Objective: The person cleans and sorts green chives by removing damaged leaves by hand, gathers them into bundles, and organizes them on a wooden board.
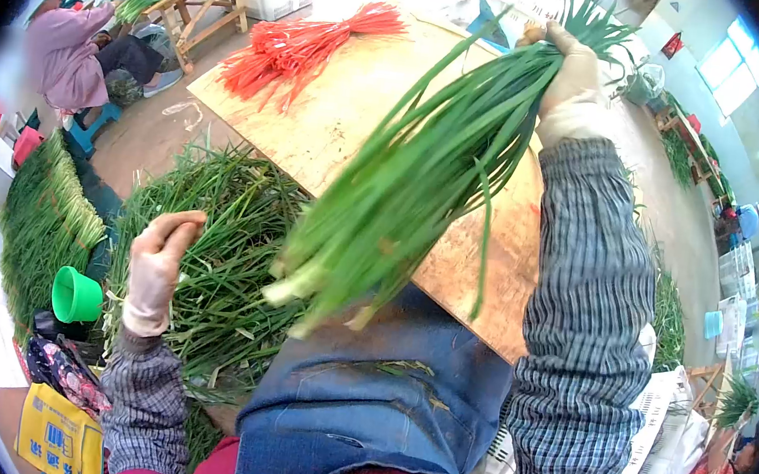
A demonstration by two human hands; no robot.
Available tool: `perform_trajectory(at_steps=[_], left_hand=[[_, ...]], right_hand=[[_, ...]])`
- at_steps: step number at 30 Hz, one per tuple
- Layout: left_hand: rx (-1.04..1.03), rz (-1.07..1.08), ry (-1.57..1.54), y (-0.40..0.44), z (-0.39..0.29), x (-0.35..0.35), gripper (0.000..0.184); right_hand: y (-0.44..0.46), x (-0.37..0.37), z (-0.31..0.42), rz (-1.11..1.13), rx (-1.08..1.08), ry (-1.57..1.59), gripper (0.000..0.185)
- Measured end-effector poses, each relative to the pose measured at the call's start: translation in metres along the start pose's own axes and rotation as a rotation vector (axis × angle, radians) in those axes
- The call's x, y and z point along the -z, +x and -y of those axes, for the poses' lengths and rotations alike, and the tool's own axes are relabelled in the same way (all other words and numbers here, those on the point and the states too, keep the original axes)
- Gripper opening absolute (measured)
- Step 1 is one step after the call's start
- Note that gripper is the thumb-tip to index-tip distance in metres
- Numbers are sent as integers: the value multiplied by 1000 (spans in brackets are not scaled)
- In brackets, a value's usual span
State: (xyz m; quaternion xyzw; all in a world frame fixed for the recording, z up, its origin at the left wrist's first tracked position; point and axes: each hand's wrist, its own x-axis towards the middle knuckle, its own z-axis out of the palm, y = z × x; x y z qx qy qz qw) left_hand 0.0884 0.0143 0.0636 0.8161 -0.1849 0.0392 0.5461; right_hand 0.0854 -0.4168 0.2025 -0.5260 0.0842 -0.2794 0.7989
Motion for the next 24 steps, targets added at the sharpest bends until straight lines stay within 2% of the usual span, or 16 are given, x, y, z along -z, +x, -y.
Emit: perform_trajectory(at_steps=[1, 2, 3, 5, 6, 9, 10, 11, 13, 15, 16, 18, 19, 20, 22, 24], left_hand=[[-60, 2, 28, 4, 2, -11, 14], [-19, 52, 20, 6, 1, -19, 14], [24, 104, 10, 8, -2, -28, 15], [-80, 96, 103, 9, -5, -45, 15], [-99, 98, 81, 8, -10, -52, 15], [-198, 121, 72, 5, -21, -71, 19], [-213, 146, 30, 6, -27, -77, 20], [-227, 165, 35, 5, -33, -82, 20], [-256, 198, 42, 4, -48, -93, 19], [-401, 216, 38, 2, -56, -107, 23], [-477, 273, 47, 1, -60, -113, 21], [-617, 383, 49, -7, -72, -129, 20], [-629, 569, 132, -10, -80, -132, 22], [-684, 676, 206, -15, -84, -139, 22], [-785, 781, 388, -19, -82, -151, 20], [-698, 720, 657, -10, -63, -156, 15]], right_hand=[[-3, -12, -5, -239, 64, -199, 25], [16, 2, -12, -257, 128, -285, 34], [19, 8, -15, -371, 290, -633, 52], [48, 48, -9, -314, 452, -1428, 68], [54, 50, 1, -356, 325, -1507, 69], [-18, 5, 19, -435, 414, -870, 22], [-45, -5, 24, -461, 209, -795, 35], [-69, 3, 30, -271, 185, -771, 34], [-85, 35, 24, -213, 203, -1021, 30], [-140, 47, 8, -12, 64, -1067, 21], [-167, 44, -8, -149, -98, -958, 21], [-216, 65, -38, -28, -340, -957, 19], [-237, 65, -56, -143, -515, -926, 22], [-252, 60, -68, -144, -637, -865, 24], [-269, 55, -88, -169, -705, -830, 29], [-272, 48, -103, -230, -621, -716, 31]])
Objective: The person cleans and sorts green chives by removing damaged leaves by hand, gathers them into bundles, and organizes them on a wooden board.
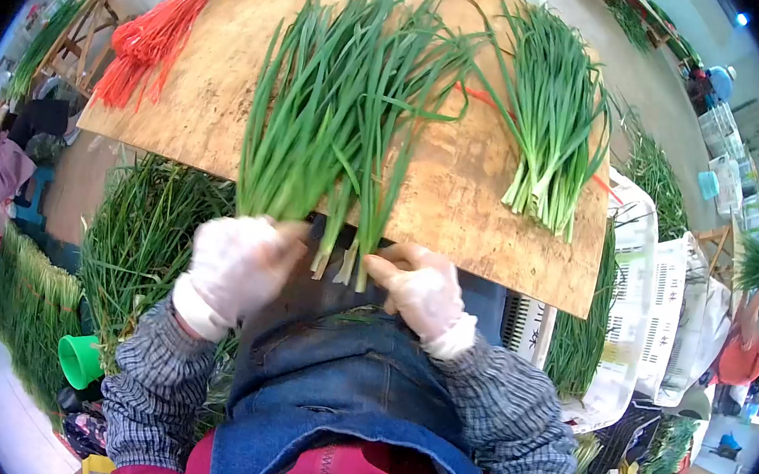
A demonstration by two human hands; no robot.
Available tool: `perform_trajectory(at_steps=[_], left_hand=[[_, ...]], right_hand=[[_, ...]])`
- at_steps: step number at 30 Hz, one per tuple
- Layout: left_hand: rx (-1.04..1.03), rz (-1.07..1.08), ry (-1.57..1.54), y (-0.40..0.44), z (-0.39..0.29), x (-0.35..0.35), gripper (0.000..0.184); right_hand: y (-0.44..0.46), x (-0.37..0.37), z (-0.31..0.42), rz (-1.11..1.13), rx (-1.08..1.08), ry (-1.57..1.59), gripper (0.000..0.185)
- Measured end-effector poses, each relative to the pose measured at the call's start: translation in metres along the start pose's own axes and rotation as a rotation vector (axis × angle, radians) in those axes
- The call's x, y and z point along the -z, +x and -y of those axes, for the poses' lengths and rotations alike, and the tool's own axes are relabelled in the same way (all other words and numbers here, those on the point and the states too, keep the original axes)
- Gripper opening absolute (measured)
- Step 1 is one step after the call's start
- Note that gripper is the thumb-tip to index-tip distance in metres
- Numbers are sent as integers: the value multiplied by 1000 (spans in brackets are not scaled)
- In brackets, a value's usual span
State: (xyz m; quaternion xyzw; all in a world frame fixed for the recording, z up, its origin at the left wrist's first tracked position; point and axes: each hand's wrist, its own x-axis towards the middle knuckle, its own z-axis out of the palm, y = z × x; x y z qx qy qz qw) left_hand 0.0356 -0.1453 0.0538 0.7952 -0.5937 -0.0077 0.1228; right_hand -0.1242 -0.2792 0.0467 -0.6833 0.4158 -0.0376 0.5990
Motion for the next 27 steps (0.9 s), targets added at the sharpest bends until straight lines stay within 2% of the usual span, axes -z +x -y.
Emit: perform_trajectory(at_steps=[1, 3, 4, 5, 7, 8, 11, 12, 15, 16, 19, 22, 24, 27], left_hand=[[92, 10, 109, 1, 8, 0, 14], [196, -115, 112, -3, 14, 6, 14], [208, -220, -20, -4, 11, 9, 15], [214, -239, -178, -6, 4, 14, 16], [362, -156, -711, -8, -9, 2, 17], [305, -129, -724, -4, -17, 1, 18], [465, 119, -813, 9, -35, -10, 27], [534, 248, -975, 14, -35, -10, 33], [655, 402, -1584, 16, -27, -19, 36], [676, 410, -1703, 15, -30, -18, 34], [758, 417, -1786, 14, -33, -18, 21], [745, 356, -1603, 20, -44, -14, 14], [766, 335, -1621, 21, -44, -11, 13], [796, 281, -1636, 22, -40, -13, 12]], right_hand=[[3, -5, -4, -6, 23, 64, 31], [7, -12, -9, 52, 20, 216, 26], [7, -15, -10, 83, 19, 290, 24], [7, -16, -11, 91, -8, 370, 22], [6, -18, -12, 106, -67, 524, 18], [3, -17, -10, 114, -53, 519, 14], [-7, -7, -5, 175, -63, 587, 15], [-8, -5, -7, 191, -38, 586, 16], [-9, -2, -10, 179, -93, 689, 15], [-9, -1, -11, 178, -90, 677, 15], [-9, -1, -12, 173, -78, 633, 14], [-11, -4, -9, 159, -63, 592, 13], [-14, -6, -9, 140, -41, 588, 11], [-16, -12, -12, 36, -59, 771, 9]])
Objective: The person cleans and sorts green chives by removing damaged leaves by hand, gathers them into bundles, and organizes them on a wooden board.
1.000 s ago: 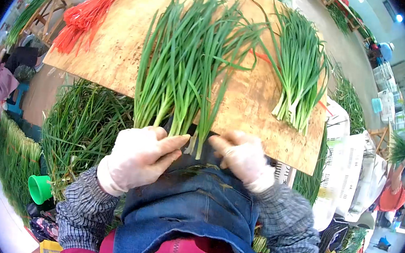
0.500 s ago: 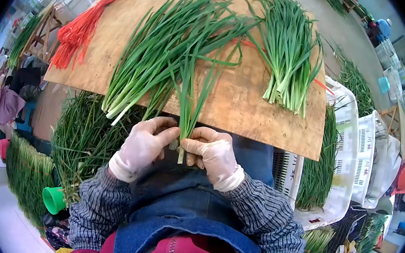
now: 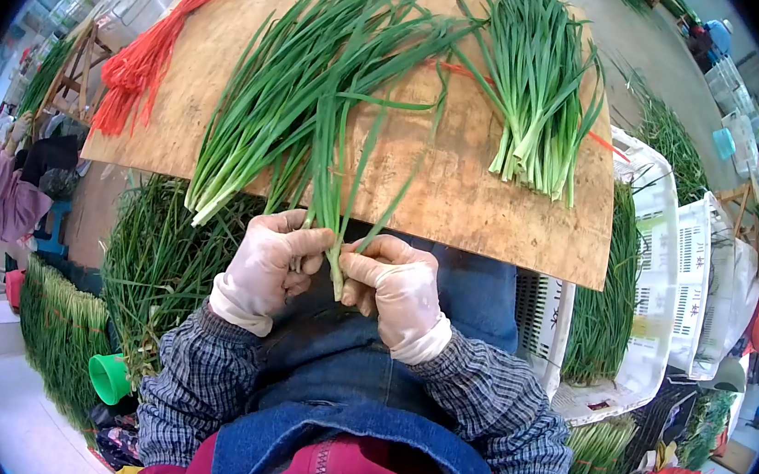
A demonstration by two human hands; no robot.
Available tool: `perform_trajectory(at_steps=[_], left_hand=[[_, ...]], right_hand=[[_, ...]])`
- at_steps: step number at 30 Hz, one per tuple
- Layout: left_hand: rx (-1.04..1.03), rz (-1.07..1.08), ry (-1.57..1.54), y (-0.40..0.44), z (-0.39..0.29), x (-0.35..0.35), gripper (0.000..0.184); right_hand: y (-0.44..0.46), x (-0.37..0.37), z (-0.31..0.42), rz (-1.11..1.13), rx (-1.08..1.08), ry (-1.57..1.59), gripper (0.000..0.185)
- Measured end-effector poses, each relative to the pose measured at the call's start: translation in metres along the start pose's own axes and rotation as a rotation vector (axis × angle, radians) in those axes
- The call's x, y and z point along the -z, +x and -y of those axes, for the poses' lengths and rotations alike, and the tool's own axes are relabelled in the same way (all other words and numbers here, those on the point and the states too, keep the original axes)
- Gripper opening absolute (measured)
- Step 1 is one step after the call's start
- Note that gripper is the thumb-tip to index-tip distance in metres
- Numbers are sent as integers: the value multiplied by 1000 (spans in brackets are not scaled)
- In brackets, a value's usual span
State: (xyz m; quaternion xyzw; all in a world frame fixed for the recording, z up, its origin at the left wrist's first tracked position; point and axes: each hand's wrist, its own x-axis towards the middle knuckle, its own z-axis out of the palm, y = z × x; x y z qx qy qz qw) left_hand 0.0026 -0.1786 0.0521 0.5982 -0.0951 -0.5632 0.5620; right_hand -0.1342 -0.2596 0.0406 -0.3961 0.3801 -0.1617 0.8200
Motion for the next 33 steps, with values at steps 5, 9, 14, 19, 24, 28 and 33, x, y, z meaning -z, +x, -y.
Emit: perform_trajectory(at_steps=[5, 9, 14, 19, 24, 28, 33], left_hand=[[-90, -20, 0, 0, -7, 16, 16], [-51, 2, 93, -8, -22, 20, 17], [-89, 22, 166, -23, -49, 32, 17], [-110, -69, 283, -29, -50, 43, 16], [-98, -47, 276, -27, -34, 28, 15], [-269, -129, 248, -31, -21, 23, 14], [-311, -94, 38, -36, -11, 20, 13]], right_hand=[[2, 9, 2, -93, 49, 20, 13], [1, -4, 5, -11, 49, -94, 13], [15, -43, -10, 330, -216, -420, 15], [16, -45, 17, 258, -46, -389, 17], [18, -41, 4, 259, -18, -58, 22], [18, -39, 0, 227, -35, -15, 18], [14, -36, 4, 192, -81, 83, 19]])
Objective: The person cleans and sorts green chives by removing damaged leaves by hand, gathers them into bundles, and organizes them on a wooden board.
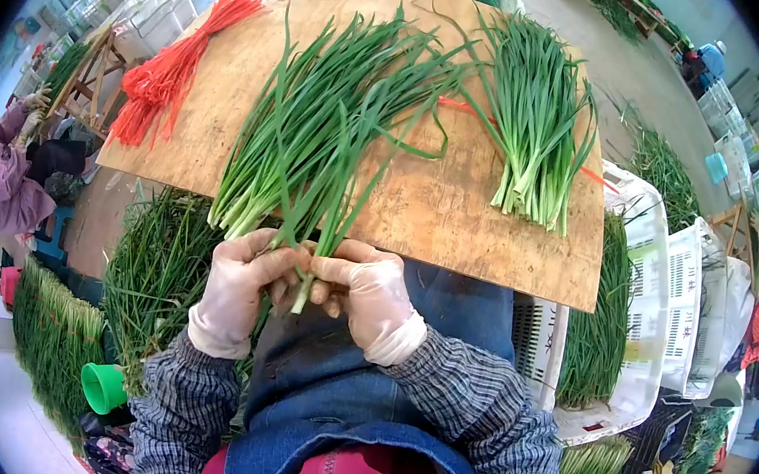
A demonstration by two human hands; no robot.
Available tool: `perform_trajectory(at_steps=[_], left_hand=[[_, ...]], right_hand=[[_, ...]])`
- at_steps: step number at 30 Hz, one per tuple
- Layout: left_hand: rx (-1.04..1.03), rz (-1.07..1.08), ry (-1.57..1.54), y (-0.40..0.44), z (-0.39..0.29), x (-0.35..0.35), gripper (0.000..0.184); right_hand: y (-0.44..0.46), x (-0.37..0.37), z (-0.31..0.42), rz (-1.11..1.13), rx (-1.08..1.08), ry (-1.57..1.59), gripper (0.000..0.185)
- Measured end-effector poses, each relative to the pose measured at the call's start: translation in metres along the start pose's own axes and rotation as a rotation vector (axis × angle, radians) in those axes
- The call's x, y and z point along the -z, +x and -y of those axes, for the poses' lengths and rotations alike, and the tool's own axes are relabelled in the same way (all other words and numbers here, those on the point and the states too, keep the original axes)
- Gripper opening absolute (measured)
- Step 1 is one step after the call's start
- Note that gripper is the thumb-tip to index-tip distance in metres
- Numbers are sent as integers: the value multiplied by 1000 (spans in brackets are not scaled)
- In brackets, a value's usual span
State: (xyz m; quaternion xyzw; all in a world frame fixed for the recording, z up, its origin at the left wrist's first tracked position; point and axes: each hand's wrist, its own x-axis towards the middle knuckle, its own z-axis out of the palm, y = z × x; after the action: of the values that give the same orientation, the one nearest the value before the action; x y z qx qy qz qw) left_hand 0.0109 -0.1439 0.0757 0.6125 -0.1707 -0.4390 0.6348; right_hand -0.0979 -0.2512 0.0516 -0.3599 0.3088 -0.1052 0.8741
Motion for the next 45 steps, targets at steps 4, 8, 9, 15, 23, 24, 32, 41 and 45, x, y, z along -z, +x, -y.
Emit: perform_trajectory(at_steps=[4, 8, 9, 15, 23, 24, 32, 41, 45], left_hand=[[-274, -125, -9, -33, -5, 13, 12], [-392, -548, -19, -90, 8, 86, 14], [-225, -726, 108, -103, 14, 109, 17], [-491, -486, 1123, -60, 7, 57, 19], [-636, 173, 1494, 77, -9, -33, 14], [-717, 137, 1448, 90, 0, -28, 11], [-730, -1039, 1376, -39, -44, 126, 11], [-327, -146, 853, -27, 57, 58, 30], [103, -41, 79, 13, 67, 24, 32]], right_hand=[[-2, 8, 5, -33, 16, -7, 23], [-10, 12, 6, -50, 65, -137, 25], [-14, 10, 7, -62, 82, -177, 25], [-22, 8, 1, -90, 92, -235, 23], [-21, 17, -9, -134, 146, -285, 21], [-22, 17, -9, -136, 137, -298, 21], [-30, 29, 21, -80, 55, -61, 26], [-1, 30, -2, 49, -112, 258, 27], [9, 36, -9, 179, -227, 348, 26]])
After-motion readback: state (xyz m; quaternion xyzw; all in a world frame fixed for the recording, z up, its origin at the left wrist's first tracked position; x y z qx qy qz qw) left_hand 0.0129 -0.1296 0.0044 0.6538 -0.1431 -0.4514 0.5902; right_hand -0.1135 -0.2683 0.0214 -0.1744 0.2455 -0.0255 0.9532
